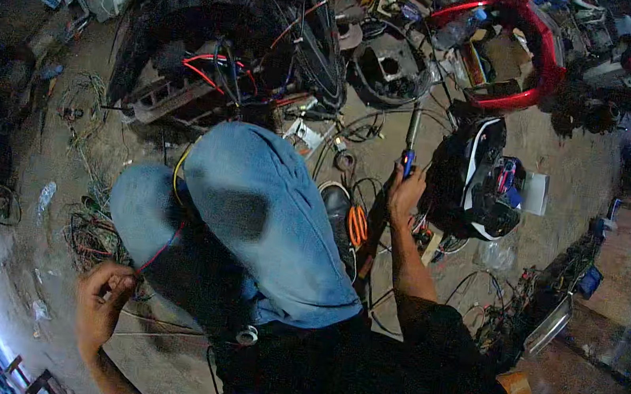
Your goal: Splicing, soldering, and taping motorcycle electrical wires.
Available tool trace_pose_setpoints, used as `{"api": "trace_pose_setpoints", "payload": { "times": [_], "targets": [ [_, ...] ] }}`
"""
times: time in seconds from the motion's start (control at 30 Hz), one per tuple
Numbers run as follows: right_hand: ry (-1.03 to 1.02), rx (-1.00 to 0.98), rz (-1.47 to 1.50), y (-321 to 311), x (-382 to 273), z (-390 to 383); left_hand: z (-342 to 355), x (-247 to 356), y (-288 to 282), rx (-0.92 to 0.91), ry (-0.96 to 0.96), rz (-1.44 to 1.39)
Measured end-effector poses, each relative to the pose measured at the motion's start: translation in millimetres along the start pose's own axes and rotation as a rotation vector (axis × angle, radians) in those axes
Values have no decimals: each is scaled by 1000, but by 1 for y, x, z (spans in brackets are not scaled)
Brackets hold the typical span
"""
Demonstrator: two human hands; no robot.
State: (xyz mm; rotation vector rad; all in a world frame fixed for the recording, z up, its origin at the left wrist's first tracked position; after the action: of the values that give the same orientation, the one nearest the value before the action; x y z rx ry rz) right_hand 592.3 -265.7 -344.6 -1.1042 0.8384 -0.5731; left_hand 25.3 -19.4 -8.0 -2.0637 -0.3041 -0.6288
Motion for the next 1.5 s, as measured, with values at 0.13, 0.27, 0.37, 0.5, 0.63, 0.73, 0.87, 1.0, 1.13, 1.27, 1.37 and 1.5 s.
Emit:
{"api": "trace_pose_setpoints", "payload": {
  "times": [0.13, 0.27, 0.37, 0.5, 0.63, 0.73, 0.87, 1.0, 1.13, 1.27, 1.37, 1.5],
  "targets": [
    [3, 59, -38, -12, -5, 6, 1, -1, 1, -5, 51, -10],
    [-88, 156, 178, -58, -24, 0, -3, -22, -2, 36, -98, -160],
    [-87, 6, 407, -88, -47, -22, -7, -25, -19, 169, 8, 47],
    [-169, -199, 590, -128, -103, -63, 3, -55, -51, 98, -78, 125],
    [-140, -277, 807, -171, -157, -102, -2, -83, -103, 197, -115, 188],
    [-269, -320, 947, -204, -202, -111, -14, -103, -141, 226, -143, 96],
    [-786, -211, 886, -257, -283, -93, -41, -131, -180, 321, -183, 17],
    [-1123, -338, 530, -266, -366, -76, -71, -152, -188, 452, -135, -12],
    [-1265, -335, 446, -258, -425, -71, -91, -171, -172, 441, -253, 6],
    [-1321, -361, 350, -251, -445, -71, -103, -183, -159, 451, -308, -42],
    [-1376, -353, 347, -250, -448, -74, -104, -196, -152, 502, -263, -118],
    [-1378, -391, 407, -250, -446, -71, -97, -220, -151, 532, -321, -68]
  ]
}}
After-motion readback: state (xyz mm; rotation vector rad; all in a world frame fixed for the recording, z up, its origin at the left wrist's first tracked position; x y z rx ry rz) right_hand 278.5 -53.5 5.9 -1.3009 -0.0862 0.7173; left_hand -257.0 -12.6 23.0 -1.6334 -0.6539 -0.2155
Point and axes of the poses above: each hand's wrist, its own z-axis towards the middle knuckle, its own y-axis out of the palm, x = y × z, the point moved 7 cm from there along z, towards the middle knuckle, and after that the axes turned 10 degrees about -y, right-handed, at the moved point
